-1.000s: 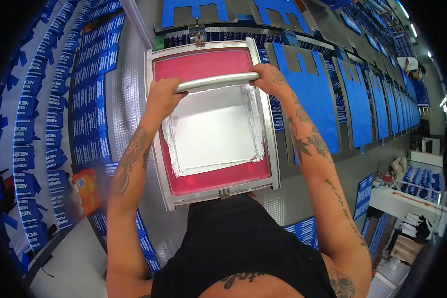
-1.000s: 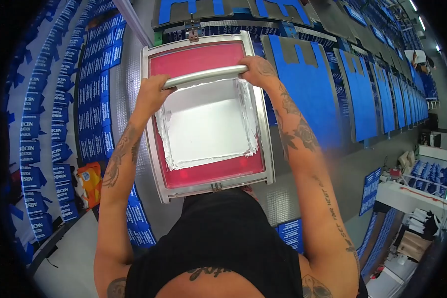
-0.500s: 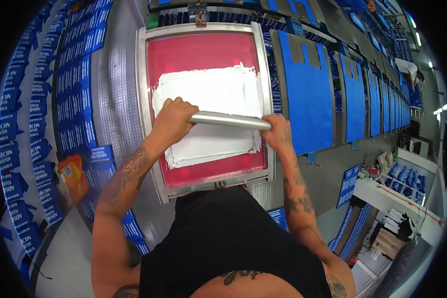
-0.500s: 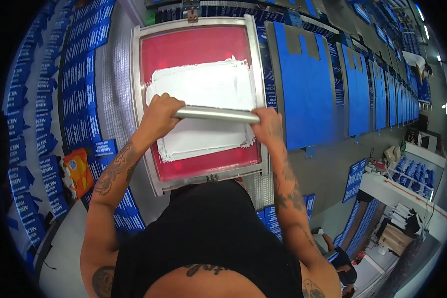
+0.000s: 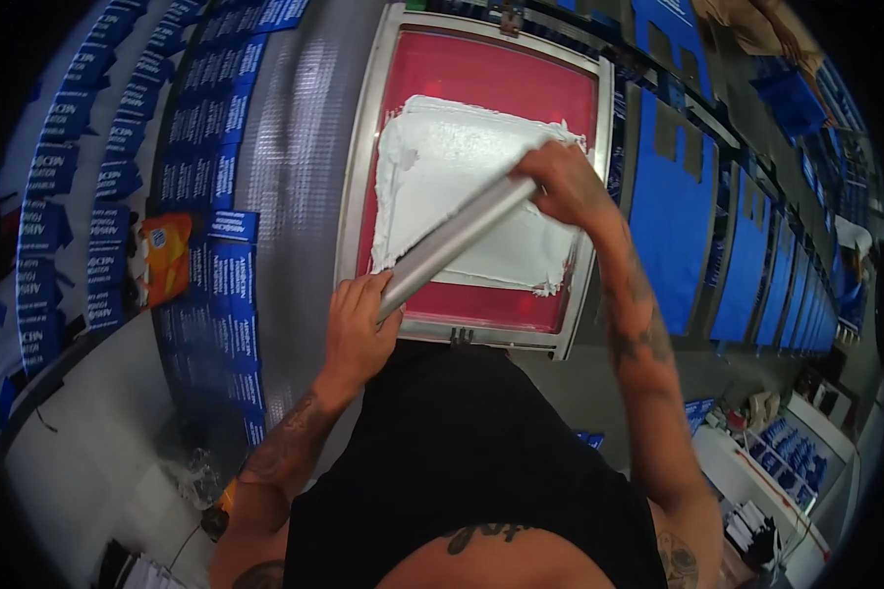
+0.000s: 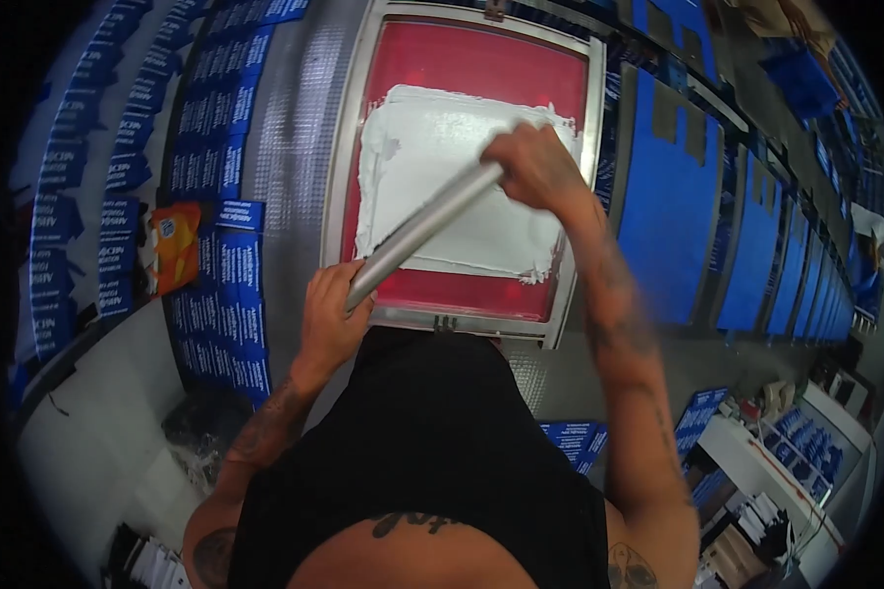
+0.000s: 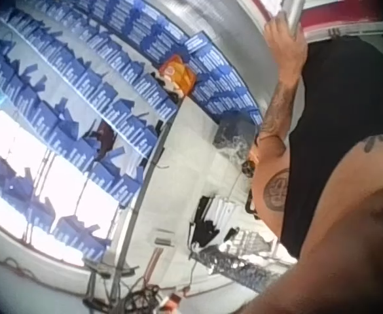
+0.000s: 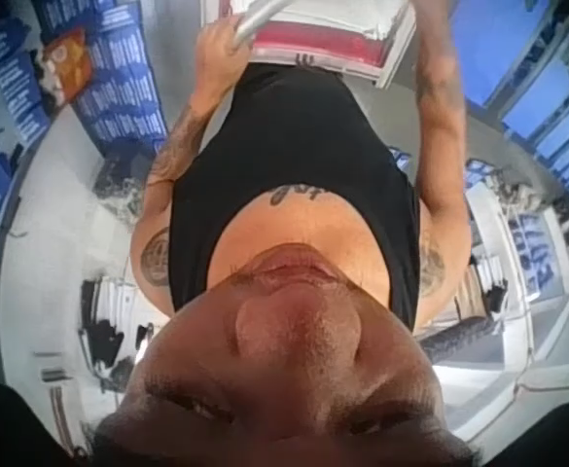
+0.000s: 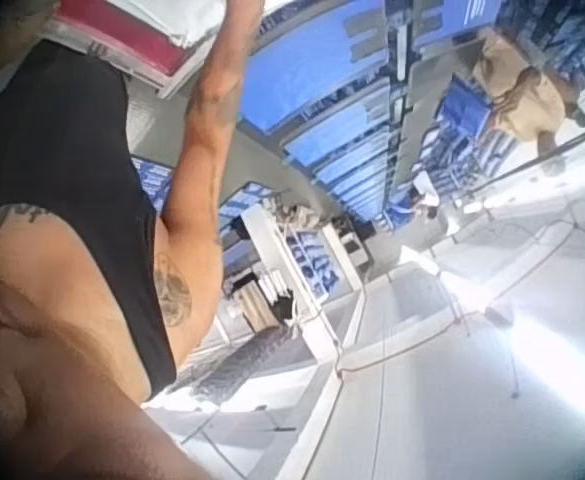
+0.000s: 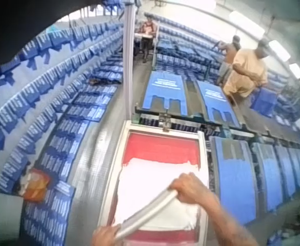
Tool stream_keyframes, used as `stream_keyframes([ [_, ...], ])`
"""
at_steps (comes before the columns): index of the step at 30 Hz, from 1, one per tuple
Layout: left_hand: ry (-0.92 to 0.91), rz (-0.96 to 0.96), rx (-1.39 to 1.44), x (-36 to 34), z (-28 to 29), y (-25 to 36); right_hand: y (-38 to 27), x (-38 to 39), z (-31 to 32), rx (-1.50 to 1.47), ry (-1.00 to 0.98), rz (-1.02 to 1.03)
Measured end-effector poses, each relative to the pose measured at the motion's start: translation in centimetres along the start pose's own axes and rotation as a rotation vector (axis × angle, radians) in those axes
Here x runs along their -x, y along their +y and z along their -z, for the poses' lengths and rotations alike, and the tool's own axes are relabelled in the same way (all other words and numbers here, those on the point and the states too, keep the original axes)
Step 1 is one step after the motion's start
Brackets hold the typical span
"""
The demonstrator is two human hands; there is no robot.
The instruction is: Applying white ink to blue fabric using a manual screen printing frame and squeegee.
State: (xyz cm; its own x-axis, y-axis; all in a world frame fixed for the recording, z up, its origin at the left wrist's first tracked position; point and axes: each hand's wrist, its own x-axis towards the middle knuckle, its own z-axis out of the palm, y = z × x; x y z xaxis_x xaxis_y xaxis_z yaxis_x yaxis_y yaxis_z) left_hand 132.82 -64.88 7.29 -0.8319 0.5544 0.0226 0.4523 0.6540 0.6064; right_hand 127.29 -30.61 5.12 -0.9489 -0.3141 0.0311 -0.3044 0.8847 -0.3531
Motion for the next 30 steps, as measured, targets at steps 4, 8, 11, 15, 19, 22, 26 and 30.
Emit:
stream_keyframes([
  [4,0.131,0.079,-0.079,0.7,-2.4,0.4,1.1,-9.2,-0.7,0.057,0.027,0.228],
  [8,0.148,0.125,-0.188,-0.5,-5.1,0.9,3.0,-11.9,-3.0,0.057,-0.065,0.265],
  [11,0.122,0.125,-0.203,-1.2,-6.3,1.5,5.7,-8.9,-4.9,0.025,0.030,0.204],
  [15,0.170,-0.051,-0.260,-4.4,-6.7,0.2,8.0,-0.8,-4.7,0.075,0.204,0.039],
  [19,0.336,-0.316,-0.282,-12.8,-7.5,-4.2,6.4,5.7,-7.0,0.173,0.350,-0.152],
  [22,0.207,-0.312,-0.309,-16.3,-7.0,-5.4,3.3,7.2,-9.1,0.142,0.463,-0.369],
  [26,-0.104,-0.359,-0.387,-12.4,-7.1,-6.8,-0.6,10.7,-11.1,0.130,0.415,-0.409],
  [30,-0.066,-0.356,-0.168,-3.3,-5.5,-5.3,-5.8,15.8,-10.5,0.028,0.297,-0.394],
])
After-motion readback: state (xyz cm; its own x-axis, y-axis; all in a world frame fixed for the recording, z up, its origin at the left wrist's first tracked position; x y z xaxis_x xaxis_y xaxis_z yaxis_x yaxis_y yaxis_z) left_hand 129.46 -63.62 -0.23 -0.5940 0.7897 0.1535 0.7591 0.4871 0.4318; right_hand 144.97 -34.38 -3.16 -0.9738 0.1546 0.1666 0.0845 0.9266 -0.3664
